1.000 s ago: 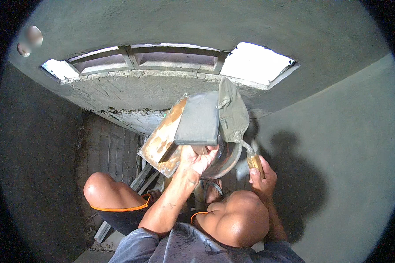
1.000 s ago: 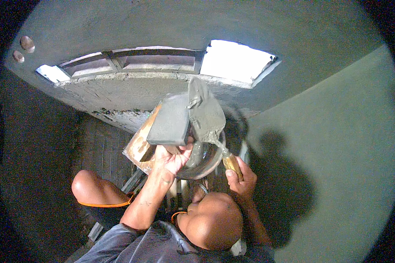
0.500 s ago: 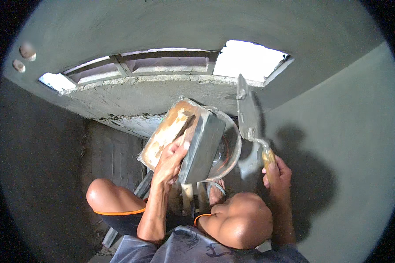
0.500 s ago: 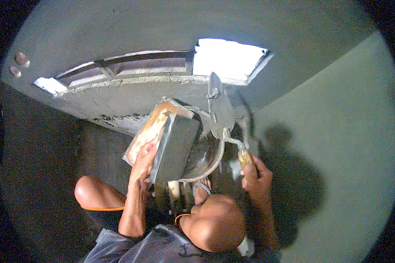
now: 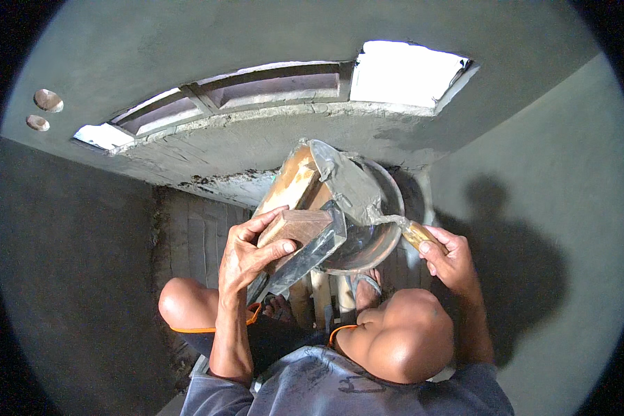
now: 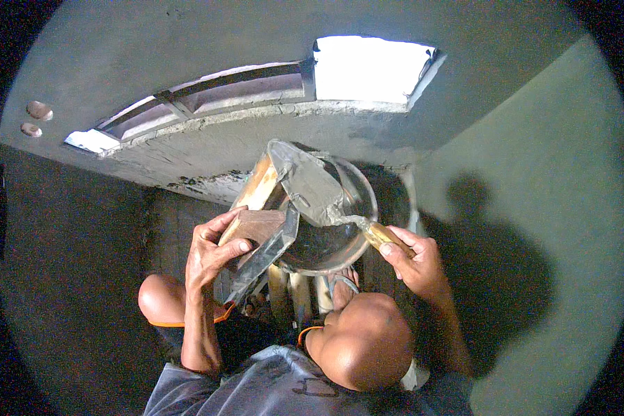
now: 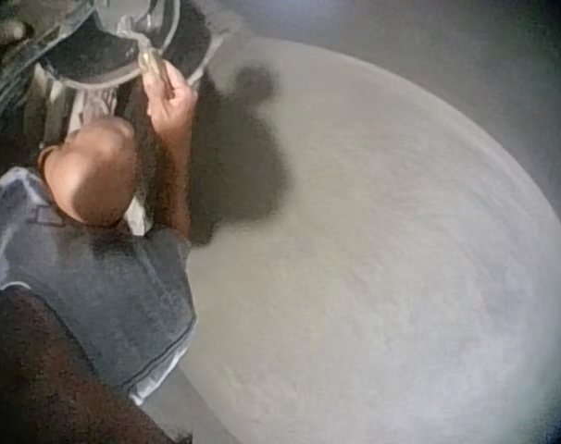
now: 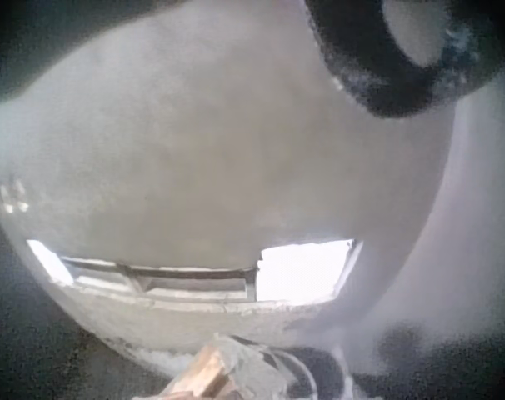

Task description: The person is smoothing plaster on an interior wall with a float, taking material from a bucket using a trowel. They work across the wall surface and around window openings in an unfinished room.

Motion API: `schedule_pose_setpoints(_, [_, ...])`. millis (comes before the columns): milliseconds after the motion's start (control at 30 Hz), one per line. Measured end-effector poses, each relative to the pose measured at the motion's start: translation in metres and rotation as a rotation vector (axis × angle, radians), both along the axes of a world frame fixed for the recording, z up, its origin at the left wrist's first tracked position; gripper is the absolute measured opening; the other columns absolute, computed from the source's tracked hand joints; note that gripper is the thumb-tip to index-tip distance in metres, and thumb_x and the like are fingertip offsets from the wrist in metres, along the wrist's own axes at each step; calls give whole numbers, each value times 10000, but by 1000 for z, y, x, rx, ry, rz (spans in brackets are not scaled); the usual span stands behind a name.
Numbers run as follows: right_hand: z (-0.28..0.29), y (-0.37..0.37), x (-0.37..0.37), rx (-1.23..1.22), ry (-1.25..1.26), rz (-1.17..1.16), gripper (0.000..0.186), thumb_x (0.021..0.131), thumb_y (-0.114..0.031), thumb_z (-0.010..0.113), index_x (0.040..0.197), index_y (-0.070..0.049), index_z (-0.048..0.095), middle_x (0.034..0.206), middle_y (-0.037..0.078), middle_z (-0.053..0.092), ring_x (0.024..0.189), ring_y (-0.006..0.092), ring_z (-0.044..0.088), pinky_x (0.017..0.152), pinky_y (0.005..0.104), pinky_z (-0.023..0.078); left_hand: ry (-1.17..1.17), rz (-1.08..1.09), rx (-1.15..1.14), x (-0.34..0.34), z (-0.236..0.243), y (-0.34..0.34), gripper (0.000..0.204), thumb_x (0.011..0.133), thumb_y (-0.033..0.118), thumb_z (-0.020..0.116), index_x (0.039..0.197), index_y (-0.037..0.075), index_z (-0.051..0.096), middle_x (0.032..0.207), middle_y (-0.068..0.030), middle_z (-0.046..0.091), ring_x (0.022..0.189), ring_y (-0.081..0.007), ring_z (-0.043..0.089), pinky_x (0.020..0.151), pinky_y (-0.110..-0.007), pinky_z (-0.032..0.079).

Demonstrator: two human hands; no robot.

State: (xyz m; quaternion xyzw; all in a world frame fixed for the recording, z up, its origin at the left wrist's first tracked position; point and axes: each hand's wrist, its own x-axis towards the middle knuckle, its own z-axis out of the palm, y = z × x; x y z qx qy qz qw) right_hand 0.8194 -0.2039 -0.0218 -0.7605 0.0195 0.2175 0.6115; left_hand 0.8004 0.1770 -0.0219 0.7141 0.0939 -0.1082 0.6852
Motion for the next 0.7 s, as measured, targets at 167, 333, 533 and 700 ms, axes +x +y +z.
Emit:
schedule_pose_setpoints(167, [15, -8, 0, -155, 41, 30, 406, 955, -168, 681, 1311, 27, 664, 928, 24, 725, 760, 76, 619, 694, 268, 519, -100, -1, 44, 3, 5, -6, 661, 775, 160, 923, 1358, -12, 661, 1171, -100, 754, 1087, -153, 675, 976, -308, 528])
schedule_pose_setpoints(333, [23, -8, -11, -223, 68, 11, 425, 921, -176, 700, 1286, 41, 674, 1144, 117, 758, 1047, 144, 676, 966, 322, 525, -115, 78, 117, 8, 0, -6, 646, 770, 188, 927, 1327, -22, 677, 1213, -134, 741, 1103, -182, 679, 986, -326, 524])
schedule_pose_setpoints(533, [55, -29, -30, -238, 100, -28, 430, 902, -257, 742, 1229, 20, 709, 1115, 123, 767, 1023, 167, 705, 939, 338, 541, -181, 269, 345, 14, -2, -8, 603, 814, 169, 889, 1333, -41, 664, 1221, -148, 738, 1118, -203, 681, 992, -330, 518])
schedule_pose_setpoints(700, [76, -11, -6, -783, -339, 132, 355, 847, -333, 781, 1068, -58, 739, 1011, 192, 747, 882, 386, 738, 787, 451, 590, -220, 484, 102, 2, -7, -6, 626, 885, 209, 835, 1389, -70, 589, 1253, -156, 705, 1144, -217, 663, 1016, -335, 508])
